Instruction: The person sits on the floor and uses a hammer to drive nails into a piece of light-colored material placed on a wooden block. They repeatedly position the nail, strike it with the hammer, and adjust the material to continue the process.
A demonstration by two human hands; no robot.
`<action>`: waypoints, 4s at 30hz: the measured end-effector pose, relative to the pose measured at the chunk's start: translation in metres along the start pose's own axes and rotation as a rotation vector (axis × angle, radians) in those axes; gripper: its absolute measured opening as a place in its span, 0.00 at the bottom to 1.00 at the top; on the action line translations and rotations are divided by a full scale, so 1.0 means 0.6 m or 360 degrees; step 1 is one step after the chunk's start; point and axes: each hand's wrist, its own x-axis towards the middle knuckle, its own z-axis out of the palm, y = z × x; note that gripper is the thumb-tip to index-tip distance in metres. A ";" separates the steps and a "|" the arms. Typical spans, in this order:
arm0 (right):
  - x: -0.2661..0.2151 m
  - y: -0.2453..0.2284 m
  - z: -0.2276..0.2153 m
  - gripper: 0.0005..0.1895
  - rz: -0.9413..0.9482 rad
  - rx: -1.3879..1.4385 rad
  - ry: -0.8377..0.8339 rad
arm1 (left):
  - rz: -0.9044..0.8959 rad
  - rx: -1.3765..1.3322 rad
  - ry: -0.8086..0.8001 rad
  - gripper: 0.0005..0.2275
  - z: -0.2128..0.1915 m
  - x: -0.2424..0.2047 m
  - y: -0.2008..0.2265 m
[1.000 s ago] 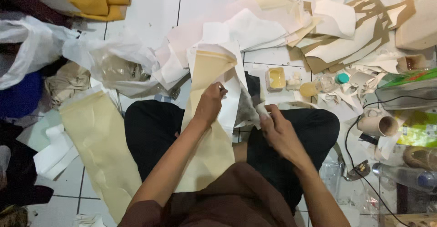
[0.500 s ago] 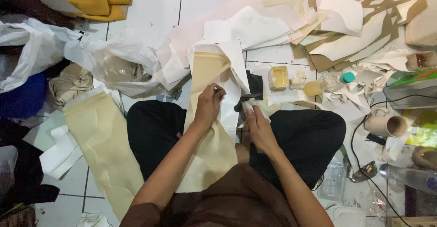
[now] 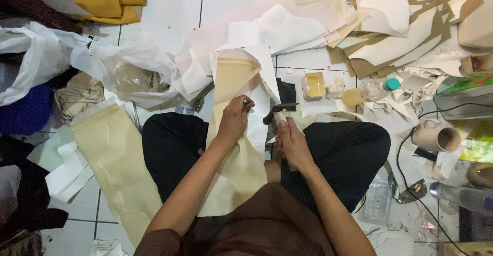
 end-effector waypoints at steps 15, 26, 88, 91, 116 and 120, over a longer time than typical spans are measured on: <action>-0.039 -0.183 -0.017 0.22 -0.0662 -0.0627 0.0040 | 0.0293 0.0568 0.0001 0.05 0.002 -0.003 0.022; -0.059 -0.215 -0.022 0.22 -0.0580 -0.0810 0.0047 | 0.0199 0.0507 -0.0049 0.05 0.013 0.000 0.008; -0.085 -0.112 0.007 0.31 -0.0433 -0.0902 0.0023 | 0.0129 0.0294 0.0014 0.05 0.006 -0.050 0.015; -0.060 -0.071 0.000 0.34 -0.0236 -0.0685 0.0132 | 0.0101 0.0222 0.0070 0.05 0.008 -0.035 0.021; -0.010 -0.024 0.014 0.33 0.0056 -0.0219 0.0289 | -0.0443 -0.0023 0.0393 0.11 -0.048 -0.059 0.040; -0.018 -0.049 0.007 0.33 0.0021 -0.0222 0.0189 | -0.0096 -0.0111 0.0448 0.04 -0.053 -0.053 0.071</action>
